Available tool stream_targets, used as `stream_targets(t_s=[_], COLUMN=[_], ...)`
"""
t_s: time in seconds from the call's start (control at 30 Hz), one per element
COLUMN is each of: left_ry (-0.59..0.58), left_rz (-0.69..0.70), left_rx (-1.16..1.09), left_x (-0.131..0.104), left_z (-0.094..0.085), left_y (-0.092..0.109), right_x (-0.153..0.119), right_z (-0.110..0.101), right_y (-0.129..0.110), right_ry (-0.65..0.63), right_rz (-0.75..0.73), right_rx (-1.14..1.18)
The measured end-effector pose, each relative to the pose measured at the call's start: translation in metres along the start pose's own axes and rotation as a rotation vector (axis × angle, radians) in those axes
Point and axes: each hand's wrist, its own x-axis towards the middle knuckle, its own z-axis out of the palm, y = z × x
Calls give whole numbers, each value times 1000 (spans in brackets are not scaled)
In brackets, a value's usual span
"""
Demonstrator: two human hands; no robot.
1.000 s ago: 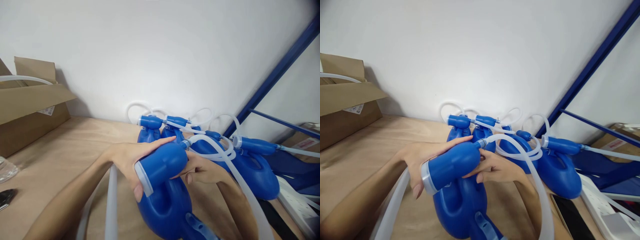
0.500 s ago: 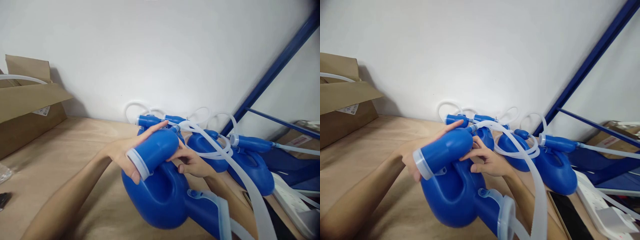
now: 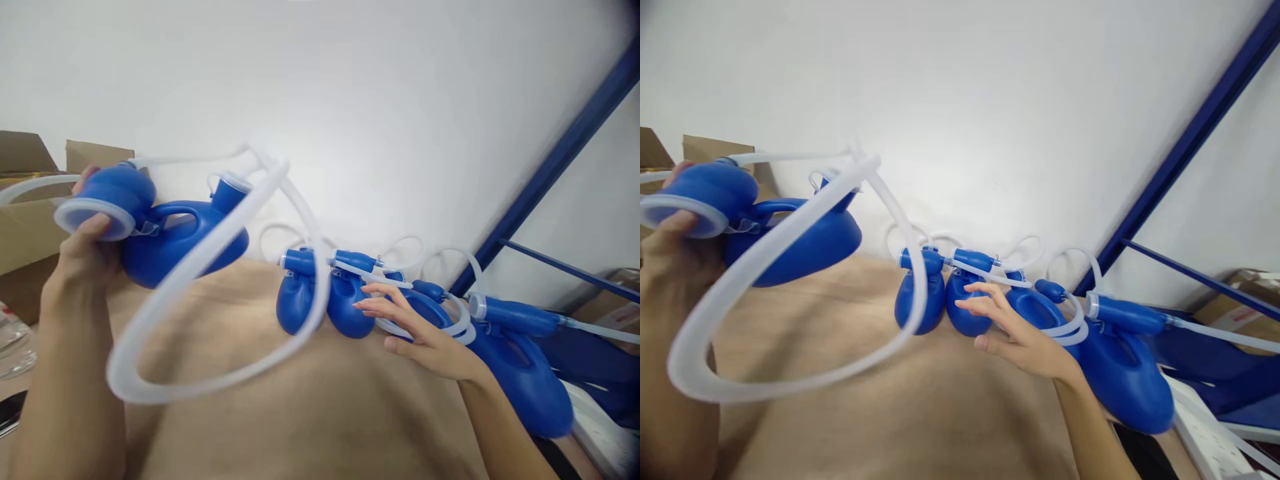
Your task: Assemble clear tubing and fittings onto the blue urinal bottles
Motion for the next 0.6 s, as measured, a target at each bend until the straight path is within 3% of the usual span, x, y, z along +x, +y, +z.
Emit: stream_targets(t_s=[0.17, 0.33, 0.47, 0.6], left_ry=[139, 232, 32, -108], left_rz=[-261, -454, -501, -514], left_rx=[388, 756, 792, 789], left_x=[11, 9, 5, 5], left_z=[-28, -32, -32, -33], left_y=[-56, -106, -133, -148], right_x=[1, 6, 10, 10], right_z=[5, 9, 11, 12], right_y=[-14, -21, -25, -26], right_ry=[-177, -262, -312, -356], right_rz=[141, 238, 306, 378], right_rx=[-24, 25, -19, -118])
